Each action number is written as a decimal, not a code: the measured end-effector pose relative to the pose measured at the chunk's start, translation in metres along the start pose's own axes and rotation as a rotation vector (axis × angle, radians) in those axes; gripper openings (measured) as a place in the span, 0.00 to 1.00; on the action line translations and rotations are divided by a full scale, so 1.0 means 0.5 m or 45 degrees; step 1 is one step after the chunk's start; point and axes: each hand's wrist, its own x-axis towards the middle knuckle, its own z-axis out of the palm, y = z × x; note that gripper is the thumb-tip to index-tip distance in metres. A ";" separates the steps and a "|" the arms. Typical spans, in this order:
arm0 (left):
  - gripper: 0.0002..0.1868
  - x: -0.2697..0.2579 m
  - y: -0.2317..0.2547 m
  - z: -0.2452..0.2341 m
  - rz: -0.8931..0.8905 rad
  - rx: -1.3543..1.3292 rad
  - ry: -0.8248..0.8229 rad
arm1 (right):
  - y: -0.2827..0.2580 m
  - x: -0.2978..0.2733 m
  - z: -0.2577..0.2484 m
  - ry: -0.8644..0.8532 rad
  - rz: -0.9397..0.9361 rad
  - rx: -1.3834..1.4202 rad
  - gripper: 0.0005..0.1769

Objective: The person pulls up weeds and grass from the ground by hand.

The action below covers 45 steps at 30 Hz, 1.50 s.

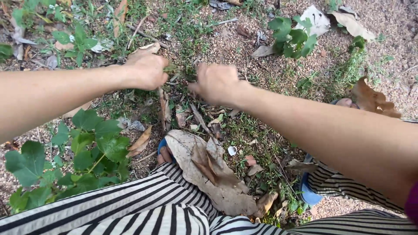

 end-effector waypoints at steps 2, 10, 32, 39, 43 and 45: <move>0.18 -0.018 0.017 0.006 -0.001 -0.049 -0.015 | 0.010 0.017 -0.016 0.070 0.045 -0.012 0.34; 0.19 -0.034 0.019 0.017 -0.022 -0.179 -0.012 | 0.001 0.082 0.034 0.150 -0.026 0.023 0.24; 0.20 0.024 -0.053 0.055 0.016 -0.299 0.153 | -0.020 0.124 -0.003 0.011 -0.195 -0.265 0.13; 0.21 0.031 -0.056 0.065 0.002 -0.331 0.164 | -0.063 0.057 -0.032 -0.284 -0.156 -0.095 0.28; 0.21 0.022 -0.054 0.058 -0.037 -0.357 0.125 | -0.022 0.089 -0.063 -0.002 -0.001 -0.144 0.38; 0.21 0.024 -0.056 0.060 -0.016 -0.365 0.121 | 0.011 0.137 -0.010 0.047 -0.025 -0.266 0.43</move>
